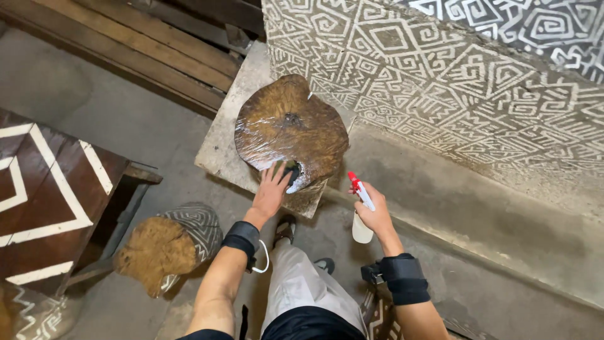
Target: The person sprays a liquid from a white bottle onto a round wooden stool and wipes it with a dark cloth. They then move to a rectangular wooden table with white geometric patterns and wipe its surface with the same cloth, continuing to spray and wipe across the tabletop.
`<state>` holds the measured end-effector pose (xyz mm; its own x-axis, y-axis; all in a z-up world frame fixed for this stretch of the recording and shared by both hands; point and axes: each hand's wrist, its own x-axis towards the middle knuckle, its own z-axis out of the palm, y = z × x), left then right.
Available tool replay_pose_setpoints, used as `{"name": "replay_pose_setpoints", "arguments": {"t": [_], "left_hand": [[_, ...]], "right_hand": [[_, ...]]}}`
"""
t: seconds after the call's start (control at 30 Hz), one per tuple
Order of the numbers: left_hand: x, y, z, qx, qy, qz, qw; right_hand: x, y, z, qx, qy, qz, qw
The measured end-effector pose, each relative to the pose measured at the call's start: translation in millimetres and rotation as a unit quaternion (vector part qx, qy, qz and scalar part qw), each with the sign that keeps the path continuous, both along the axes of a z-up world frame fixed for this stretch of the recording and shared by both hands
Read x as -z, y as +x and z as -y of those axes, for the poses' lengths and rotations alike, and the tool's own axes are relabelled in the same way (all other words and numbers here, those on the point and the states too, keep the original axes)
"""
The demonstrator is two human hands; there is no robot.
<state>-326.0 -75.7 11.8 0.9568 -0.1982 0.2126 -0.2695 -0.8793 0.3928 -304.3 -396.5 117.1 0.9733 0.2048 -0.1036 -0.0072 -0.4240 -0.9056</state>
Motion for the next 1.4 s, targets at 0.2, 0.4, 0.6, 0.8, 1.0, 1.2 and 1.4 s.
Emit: {"name": "replay_pose_setpoints", "arguments": {"t": [0.2,0.4,0.6,0.8,1.0,1.2,1.4], "left_hand": [[12.9,39.7,23.0,0.19,0.109,-0.065,0.974],[28.4,95.9,56.3,0.262,0.027,-0.009,0.965],[33.1,182.1,108.2,0.31,-0.005,-0.012,0.951],[8.9,203.3,119.4,0.27,0.016,-0.059,0.961],[19.7,150.8,90.2,0.447,0.011,-0.022,0.894],[3.6,192.6,71.8,0.475,0.052,-0.078,0.875],[8.0,270.4,67.8,0.311,0.032,-0.05,0.948]], "right_hand": [[-4.7,11.0,-1.8,0.035,-0.006,0.007,0.999],[-13.7,32.5,-11.2,0.1,0.003,-0.014,0.995],[-13.8,35.8,-19.4,0.138,-0.015,0.033,0.99],[3.3,20.3,-20.6,0.175,-0.024,-0.005,0.984],[6.2,25.5,-31.9,0.173,-0.043,-0.021,0.984],[18.9,32.8,-43.0,0.137,-0.039,0.037,0.989],[7.2,36.9,-50.6,0.16,-0.064,-0.019,0.985]]}}
